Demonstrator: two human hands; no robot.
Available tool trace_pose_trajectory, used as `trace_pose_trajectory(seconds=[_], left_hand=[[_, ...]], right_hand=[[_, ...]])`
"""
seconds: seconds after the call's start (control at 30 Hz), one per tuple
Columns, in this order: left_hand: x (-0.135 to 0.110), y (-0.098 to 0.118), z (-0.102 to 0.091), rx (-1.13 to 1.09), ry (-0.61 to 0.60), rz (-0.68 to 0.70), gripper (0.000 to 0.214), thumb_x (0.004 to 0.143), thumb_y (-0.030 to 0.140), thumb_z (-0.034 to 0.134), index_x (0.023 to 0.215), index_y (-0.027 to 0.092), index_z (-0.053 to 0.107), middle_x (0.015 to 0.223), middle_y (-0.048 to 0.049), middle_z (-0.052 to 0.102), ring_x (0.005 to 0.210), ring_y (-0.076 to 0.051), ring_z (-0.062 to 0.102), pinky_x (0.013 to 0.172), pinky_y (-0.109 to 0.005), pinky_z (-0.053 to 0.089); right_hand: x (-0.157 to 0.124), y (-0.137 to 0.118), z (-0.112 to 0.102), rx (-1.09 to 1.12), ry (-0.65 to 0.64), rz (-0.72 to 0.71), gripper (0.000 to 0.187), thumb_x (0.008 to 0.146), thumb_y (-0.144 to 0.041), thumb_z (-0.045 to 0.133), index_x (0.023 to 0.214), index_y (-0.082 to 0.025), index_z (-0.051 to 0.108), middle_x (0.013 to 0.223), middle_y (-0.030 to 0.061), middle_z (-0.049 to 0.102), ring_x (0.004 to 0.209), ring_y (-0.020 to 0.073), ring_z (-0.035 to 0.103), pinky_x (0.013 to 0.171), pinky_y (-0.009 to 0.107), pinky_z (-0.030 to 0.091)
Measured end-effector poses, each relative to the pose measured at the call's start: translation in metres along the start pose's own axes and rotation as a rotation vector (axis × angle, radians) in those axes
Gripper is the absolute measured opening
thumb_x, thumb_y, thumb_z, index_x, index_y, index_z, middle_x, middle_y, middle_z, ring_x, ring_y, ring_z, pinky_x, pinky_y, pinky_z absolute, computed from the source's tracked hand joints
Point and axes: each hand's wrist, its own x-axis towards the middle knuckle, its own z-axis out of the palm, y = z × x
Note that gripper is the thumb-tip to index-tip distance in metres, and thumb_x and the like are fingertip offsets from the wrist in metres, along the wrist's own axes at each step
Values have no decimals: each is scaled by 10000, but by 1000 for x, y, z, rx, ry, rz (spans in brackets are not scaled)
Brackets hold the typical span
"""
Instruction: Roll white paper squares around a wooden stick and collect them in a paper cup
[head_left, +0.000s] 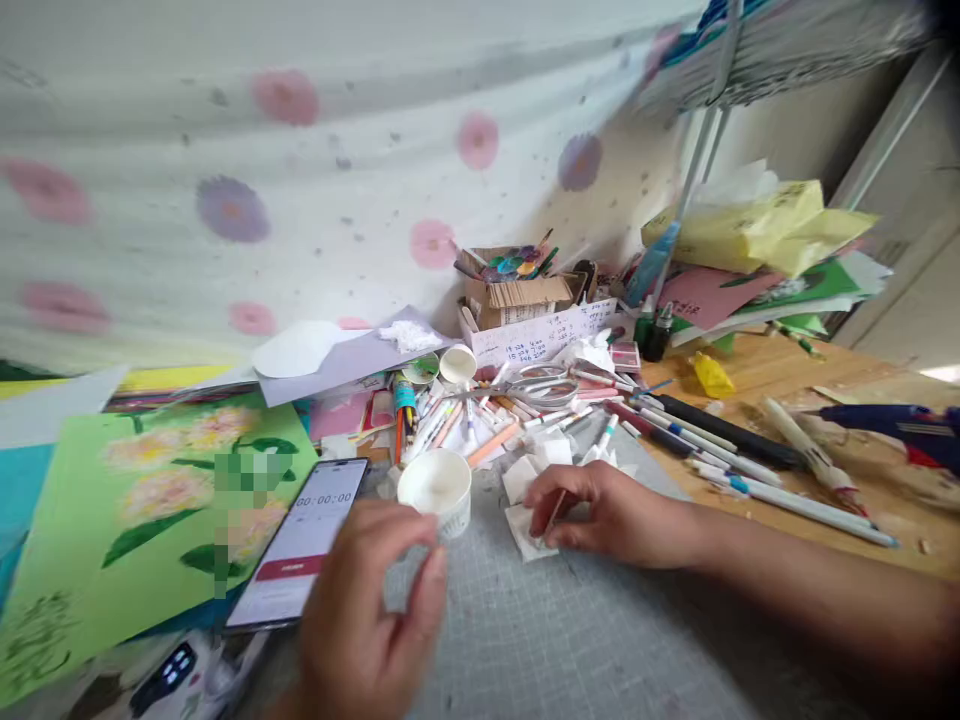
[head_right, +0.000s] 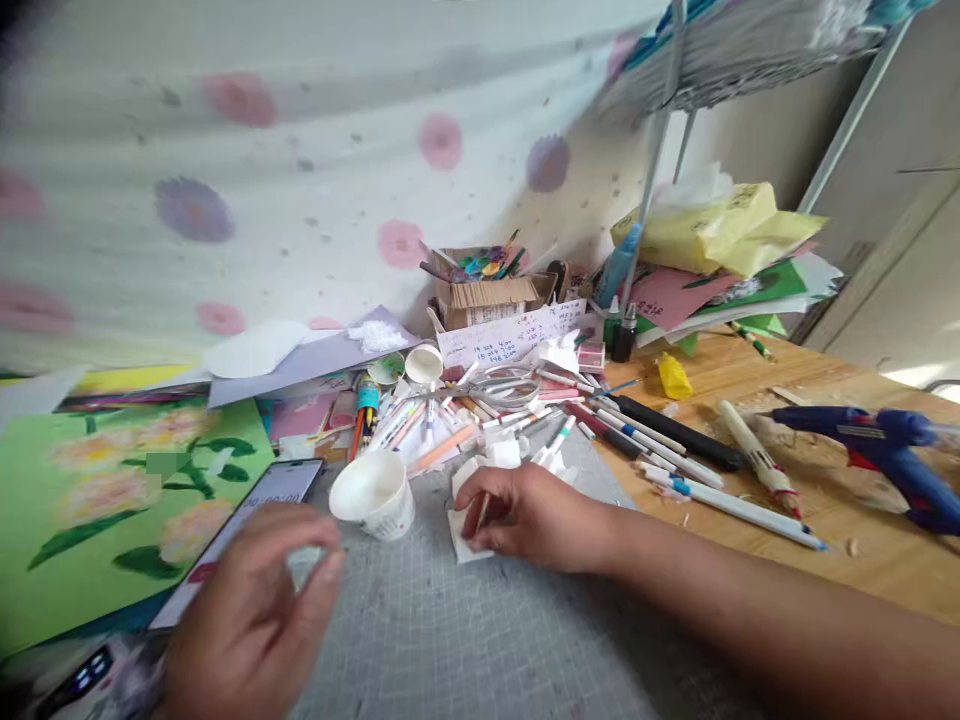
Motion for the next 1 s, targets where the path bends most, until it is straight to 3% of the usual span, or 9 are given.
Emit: trace_pose_trajectory(seconds=[0.17,0.3,0.43,0.77,1.0], left_hand=[[-11,19,28,-41,-423,-41,164,778,50,541,850,192,575,740,-20,631,693,-176,606,610,-264,463],[-13,23,37,-60,-601,-190,161,724,54,540,798,182,604,720,-32,662,653,-183,629,568,-261,464],[-14,24,39,-62,-659,-334,171,719,44,531,780,181,614,724,-29,666,640,-168,637,567,-242,467],[-14,23,39,-127,-646,-426,207,702,30,537,811,176,633,772,-39,671,637,-161,626,587,-243,485],[-15,19,41,-158,-544,-642,382,765,72,513,1126,190,561,934,-55,667,658,-163,618,661,-311,509]], right_hand=[[-6,7,1,-2,50,0,111,840,-254,585,864,-168,519,854,97,719,762,183,687,695,302,544],[-8,9,-1,-35,56,-21,134,884,-295,540,861,-168,502,855,112,711,759,197,671,684,314,528],[-12,6,0,-111,37,-35,86,884,-244,545,895,-159,537,840,99,703,739,200,653,662,309,502],[-14,23,17,-20,173,-14,134,835,-266,595,828,-179,494,811,107,714,697,197,678,622,301,533],[-9,13,20,31,229,-54,137,818,-243,603,815,-187,478,781,81,697,668,167,664,622,283,540]])
